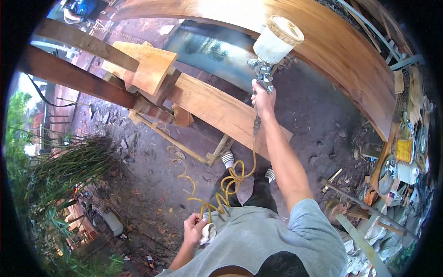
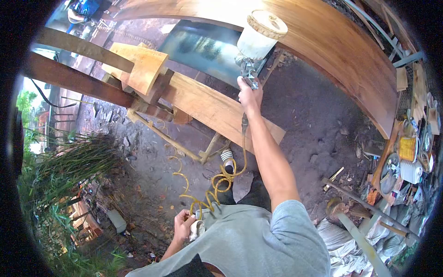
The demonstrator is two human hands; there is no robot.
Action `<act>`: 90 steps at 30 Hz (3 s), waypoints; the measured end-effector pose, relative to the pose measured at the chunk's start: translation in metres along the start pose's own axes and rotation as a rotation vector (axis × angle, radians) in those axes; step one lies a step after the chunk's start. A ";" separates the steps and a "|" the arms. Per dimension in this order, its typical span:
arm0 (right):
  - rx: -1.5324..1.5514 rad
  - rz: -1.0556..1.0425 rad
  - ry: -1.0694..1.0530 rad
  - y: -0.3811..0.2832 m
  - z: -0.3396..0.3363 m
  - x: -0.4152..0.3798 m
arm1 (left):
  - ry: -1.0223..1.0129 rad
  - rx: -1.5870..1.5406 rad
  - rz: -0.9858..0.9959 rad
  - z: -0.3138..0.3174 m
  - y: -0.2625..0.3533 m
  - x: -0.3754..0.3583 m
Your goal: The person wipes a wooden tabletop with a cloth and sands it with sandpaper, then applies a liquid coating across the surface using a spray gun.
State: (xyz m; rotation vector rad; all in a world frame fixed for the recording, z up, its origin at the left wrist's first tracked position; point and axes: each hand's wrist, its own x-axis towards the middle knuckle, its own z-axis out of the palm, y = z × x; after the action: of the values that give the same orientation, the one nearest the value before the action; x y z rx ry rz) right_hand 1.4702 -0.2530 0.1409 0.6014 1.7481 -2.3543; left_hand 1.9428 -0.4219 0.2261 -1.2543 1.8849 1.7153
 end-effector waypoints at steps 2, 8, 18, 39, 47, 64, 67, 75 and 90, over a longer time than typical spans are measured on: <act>-0.058 -0.015 -0.020 -0.002 -0.006 -0.002 | 0.016 0.005 0.004 0.017 -0.003 -0.006; 0.057 0.030 -0.155 -0.018 0.039 0.013 | 0.030 -0.008 -0.026 0.024 -0.004 -0.013; -0.107 -0.003 -0.112 0.003 0.178 0.090 | 0.112 -0.269 -0.053 -0.016 -0.006 0.012; 0.043 0.014 -0.005 0.000 0.055 0.041 | 0.036 -0.221 -0.049 0.012 -0.028 -0.002; 0.095 0.038 0.007 0.001 -0.004 0.027 | 0.028 -0.122 -0.005 0.029 -0.027 -0.011; 0.239 0.045 0.101 -0.019 -0.118 -0.021 | -0.034 0.037 0.048 0.067 -0.023 -0.021; 0.264 0.047 0.113 -0.022 -0.141 -0.030 | -0.047 0.095 0.062 0.075 -0.018 -0.023; 0.344 0.077 0.175 -0.026 -0.205 -0.061 | -0.073 0.166 0.077 0.095 -0.018 -0.028; 0.444 0.046 0.323 -0.037 -0.322 -0.098 | -0.115 0.361 0.175 0.135 -0.013 -0.036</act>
State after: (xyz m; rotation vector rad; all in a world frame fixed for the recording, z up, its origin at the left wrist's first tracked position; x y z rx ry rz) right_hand 1.6199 0.0506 0.1355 1.1253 1.2831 -2.7506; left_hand 1.9299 -0.2833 0.2109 -0.8592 2.1625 1.4030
